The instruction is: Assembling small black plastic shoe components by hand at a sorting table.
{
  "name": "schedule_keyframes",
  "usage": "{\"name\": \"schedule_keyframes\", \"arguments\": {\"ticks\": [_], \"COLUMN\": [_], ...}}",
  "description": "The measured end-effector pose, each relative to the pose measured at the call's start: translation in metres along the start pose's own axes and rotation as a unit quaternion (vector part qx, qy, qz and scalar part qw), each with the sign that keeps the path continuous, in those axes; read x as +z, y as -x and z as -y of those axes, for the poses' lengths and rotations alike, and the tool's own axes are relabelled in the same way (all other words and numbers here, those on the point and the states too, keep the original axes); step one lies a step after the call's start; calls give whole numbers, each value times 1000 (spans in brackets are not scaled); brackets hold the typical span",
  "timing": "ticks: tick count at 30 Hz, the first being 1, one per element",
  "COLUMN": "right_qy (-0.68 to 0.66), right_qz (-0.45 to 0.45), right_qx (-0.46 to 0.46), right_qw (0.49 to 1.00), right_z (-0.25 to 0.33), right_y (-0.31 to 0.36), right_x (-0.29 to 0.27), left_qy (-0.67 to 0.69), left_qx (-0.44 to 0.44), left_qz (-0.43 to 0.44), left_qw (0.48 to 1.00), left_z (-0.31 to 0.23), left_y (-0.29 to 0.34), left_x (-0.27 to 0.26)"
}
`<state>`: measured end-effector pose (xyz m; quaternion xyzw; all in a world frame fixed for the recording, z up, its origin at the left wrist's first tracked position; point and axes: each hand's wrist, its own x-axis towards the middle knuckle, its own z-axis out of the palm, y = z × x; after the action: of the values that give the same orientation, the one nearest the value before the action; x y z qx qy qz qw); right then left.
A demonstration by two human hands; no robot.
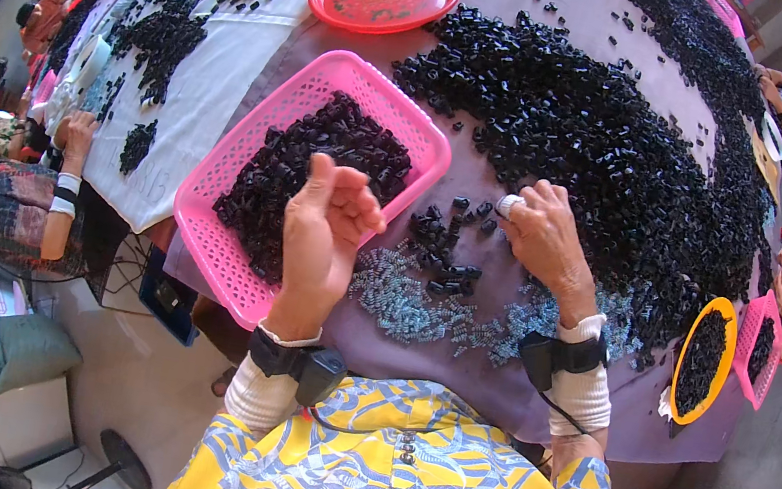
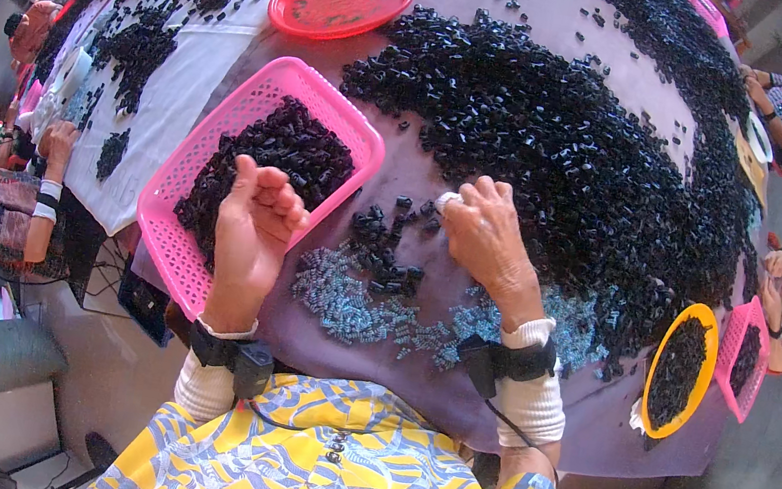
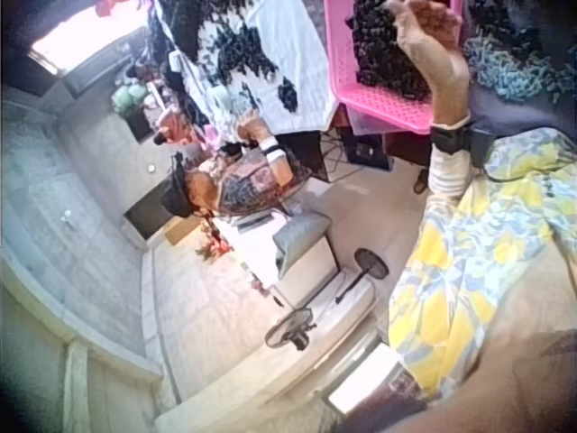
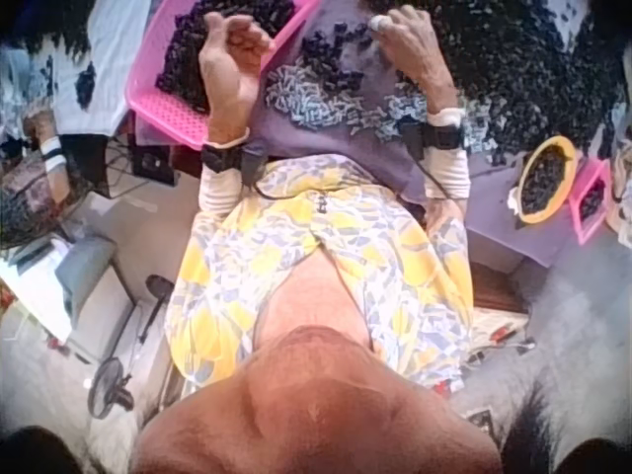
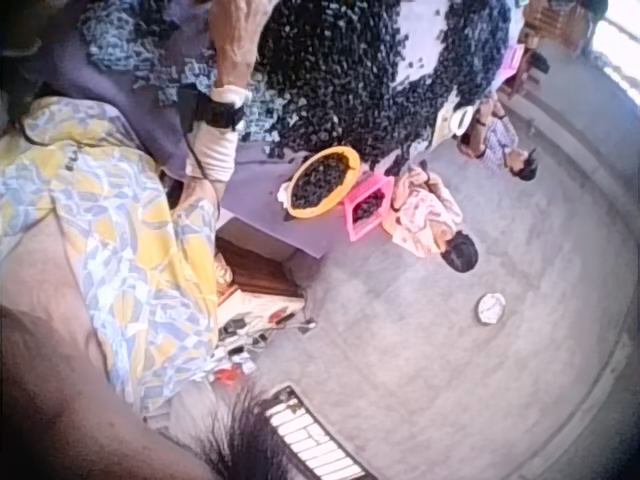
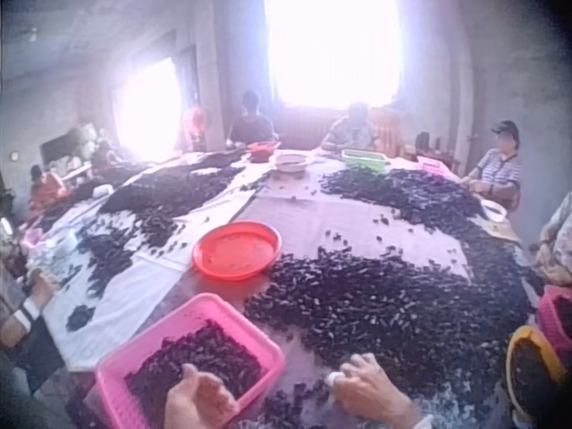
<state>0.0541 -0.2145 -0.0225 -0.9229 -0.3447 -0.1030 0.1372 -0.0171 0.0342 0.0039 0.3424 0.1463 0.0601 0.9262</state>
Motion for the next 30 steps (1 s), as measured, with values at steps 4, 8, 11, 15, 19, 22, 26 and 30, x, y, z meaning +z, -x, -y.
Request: {"name": "schedule_keyframes", "arguments": {"ticks": [4,8,11,15,19,22,26,30], "right_qy": [33,50,10,-74,-130,-156,-142,65], "right_qz": [40,23,19,-26,-30,-36,-22,70], "right_qx": [-41,-50,-29,-61,-120,-117,26,8], "right_qw": [998,997,999,995,984,980,989,995], "right_z": [8,9,9,17,24,22,3,0], "right_y": [3,3,0,-10,-24,-27,-14,11], "right_x": [13,18,6,-32,-49,-50,-42,-11], "left_qy": [-76,-138,-207,-251,-272,-223,-167,-156], "left_qx": [-27,-94,-122,-127,-163,-173,-175,-177], "left_qz": [39,107,113,110,180,200,161,162], "left_qw": [996,980,964,953,931,938,957,958], "left_z": [12,29,41,51,55,53,51,52], "left_y": [5,5,2,-2,-10,-11,-9,-9], "left_x": [16,21,23,30,28,24,25,22]}}
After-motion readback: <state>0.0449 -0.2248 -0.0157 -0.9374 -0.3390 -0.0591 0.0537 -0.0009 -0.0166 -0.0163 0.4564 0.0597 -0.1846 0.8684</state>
